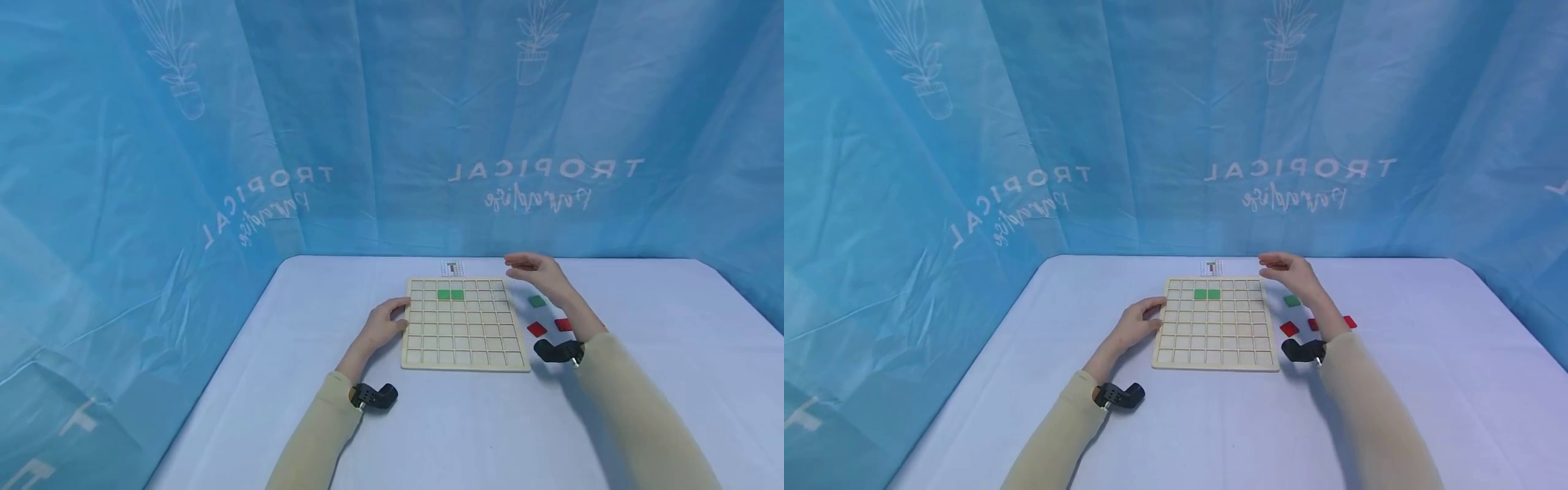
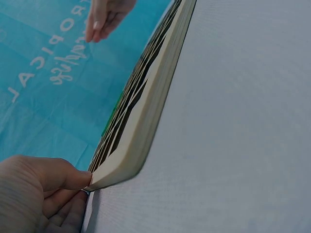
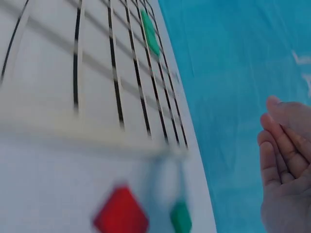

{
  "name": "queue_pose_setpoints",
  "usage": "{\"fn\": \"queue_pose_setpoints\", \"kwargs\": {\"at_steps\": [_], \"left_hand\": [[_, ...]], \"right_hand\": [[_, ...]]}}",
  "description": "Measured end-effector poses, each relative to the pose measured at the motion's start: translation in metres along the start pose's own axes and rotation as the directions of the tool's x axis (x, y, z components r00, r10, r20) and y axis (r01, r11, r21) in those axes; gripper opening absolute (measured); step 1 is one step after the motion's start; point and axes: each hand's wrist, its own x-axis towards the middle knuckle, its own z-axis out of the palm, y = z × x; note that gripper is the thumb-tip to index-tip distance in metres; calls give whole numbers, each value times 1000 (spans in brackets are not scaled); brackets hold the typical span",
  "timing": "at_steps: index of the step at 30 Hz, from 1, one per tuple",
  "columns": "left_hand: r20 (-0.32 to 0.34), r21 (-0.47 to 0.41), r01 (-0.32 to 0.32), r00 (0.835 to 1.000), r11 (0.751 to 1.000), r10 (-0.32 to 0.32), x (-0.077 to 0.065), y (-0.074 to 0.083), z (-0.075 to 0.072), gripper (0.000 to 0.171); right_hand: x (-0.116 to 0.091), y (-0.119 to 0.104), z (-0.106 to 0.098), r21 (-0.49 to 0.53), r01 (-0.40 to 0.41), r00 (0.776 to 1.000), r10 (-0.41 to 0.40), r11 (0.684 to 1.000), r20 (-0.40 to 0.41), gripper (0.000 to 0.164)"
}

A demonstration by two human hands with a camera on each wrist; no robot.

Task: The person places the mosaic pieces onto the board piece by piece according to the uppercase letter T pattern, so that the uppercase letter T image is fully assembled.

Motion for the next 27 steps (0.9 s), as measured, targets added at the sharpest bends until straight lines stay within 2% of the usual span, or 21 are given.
{"fn": "queue_pose_setpoints", "kwargs": {"at_steps": [4, 8, 10, 16, 21, 27], "left_hand": [[-2, -7, 3, 1000, 1000, -3, 0, -2, 0, 50], [-2, -19, 20, 1000, 1000, -20, 0, -3, 1, 50], [-2, -23, 21, 1000, 1000, -21, 1, -2, 1, 50], [-3, -26, 23, 1000, 999, -23, 1, -1, 1, 50], [-1, -30, 23, 1000, 999, -23, 0, 1, 1, 50], [-6, -27, 33, 999, 999, -33, 0, 1, 1, 50]], "right_hand": [[-10, 16, -19, -57, -68, 996, 65, 996, -54, 57], [-21, 28, -30, -87, -118, 992, 113, 989, -56, 53], [-26, 33, -34, -80, -116, 993, 113, 990, -42, 49], [-36, 48, -33, -89, -141, 990, 140, 986, -20, 43], [-38, 57, -31, -171, -126, 991, 130, 977, 12, 45], [-37, 59, -28, -220, -121, 992, 126, 968, 11, 44]]}}
